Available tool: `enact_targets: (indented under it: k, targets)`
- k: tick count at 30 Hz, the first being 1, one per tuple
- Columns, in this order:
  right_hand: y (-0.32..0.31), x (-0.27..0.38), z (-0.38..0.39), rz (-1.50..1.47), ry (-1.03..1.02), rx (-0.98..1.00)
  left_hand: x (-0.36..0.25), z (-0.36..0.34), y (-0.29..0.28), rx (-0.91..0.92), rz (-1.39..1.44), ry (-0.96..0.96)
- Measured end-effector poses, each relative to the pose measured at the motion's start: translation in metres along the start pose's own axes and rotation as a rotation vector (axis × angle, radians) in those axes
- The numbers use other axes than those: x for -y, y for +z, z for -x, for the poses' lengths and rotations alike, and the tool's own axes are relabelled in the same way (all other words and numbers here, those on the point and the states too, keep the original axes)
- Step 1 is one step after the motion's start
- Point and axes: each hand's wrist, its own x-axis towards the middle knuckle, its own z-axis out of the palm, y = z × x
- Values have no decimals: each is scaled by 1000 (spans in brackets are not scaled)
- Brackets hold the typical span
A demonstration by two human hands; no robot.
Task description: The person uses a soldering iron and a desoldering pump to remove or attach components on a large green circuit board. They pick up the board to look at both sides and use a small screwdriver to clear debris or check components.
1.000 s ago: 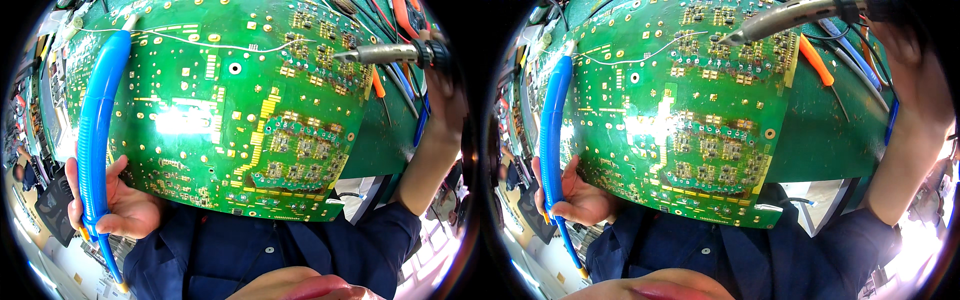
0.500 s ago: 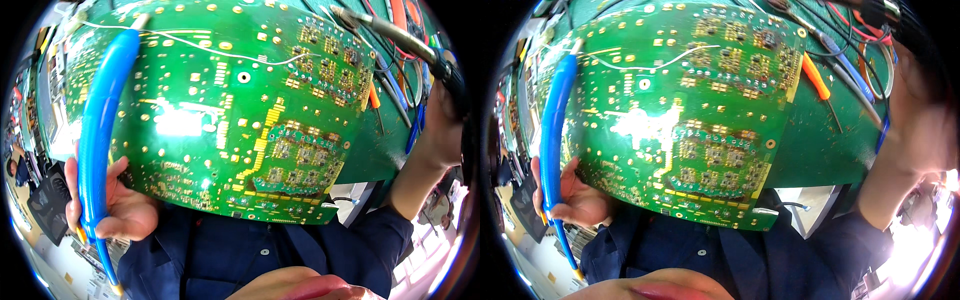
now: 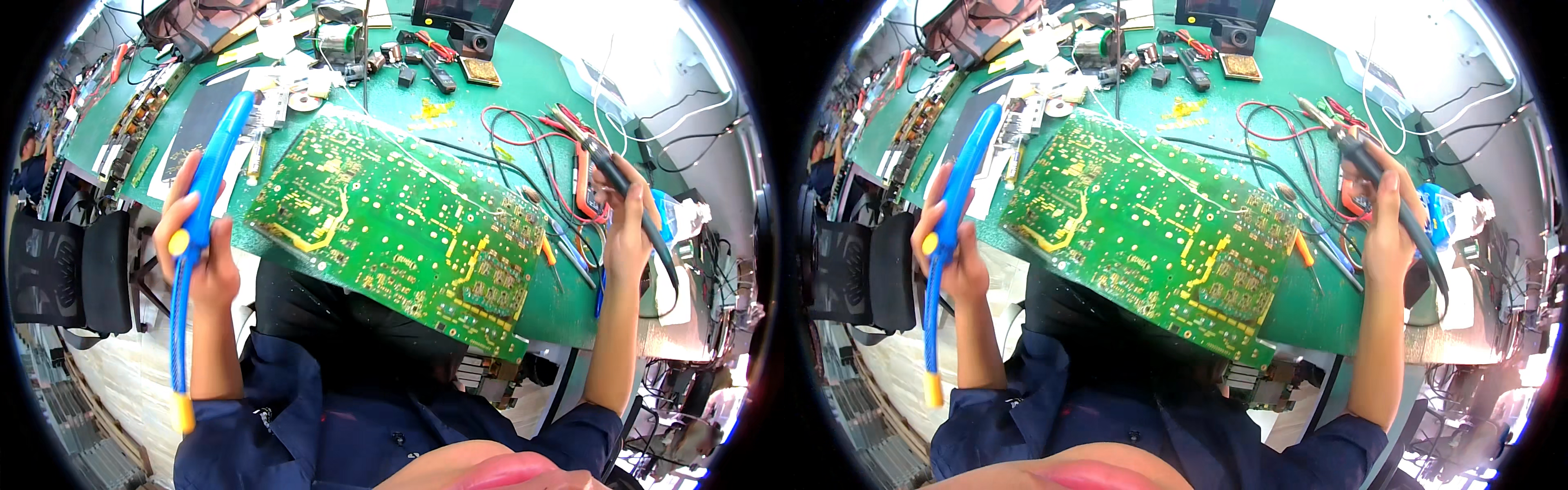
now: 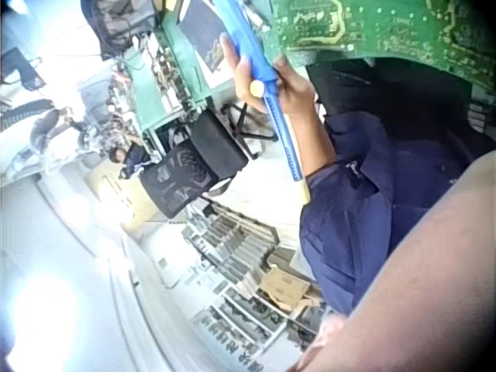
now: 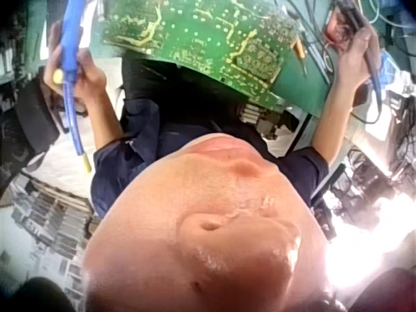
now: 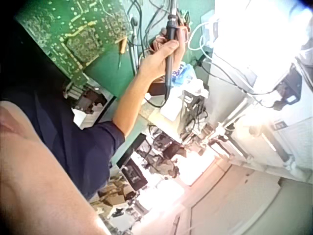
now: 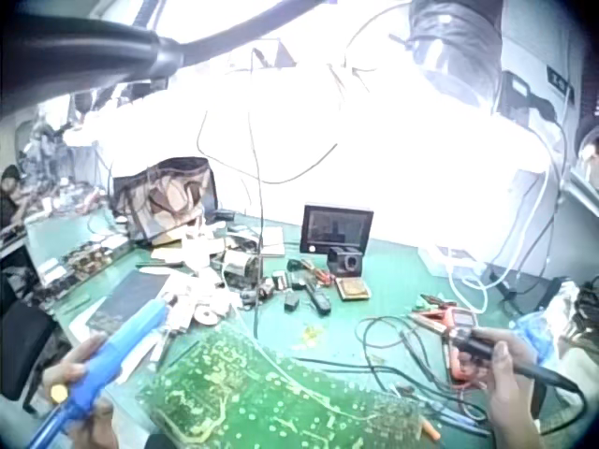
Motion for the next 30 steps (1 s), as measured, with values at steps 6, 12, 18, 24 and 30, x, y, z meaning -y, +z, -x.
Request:
enact_targets:
  k: [6,12,18,24,30]
  targets:
    - [16,8,-23,-70,159,14,63,6,-29,113,-318,-88]
    - [61,-16,-85,-18,219,80,81,13,-27,143,-333,-239]
    - [109,-74,-155,148,221,123,78,10,-25,161,-343,-263]
    - [145,-118,-184,184,259,111,77,7,-27,142,-294,-359]
    - [168,-130,-200,62,409,136,83,9,-29,155,-293,-346]
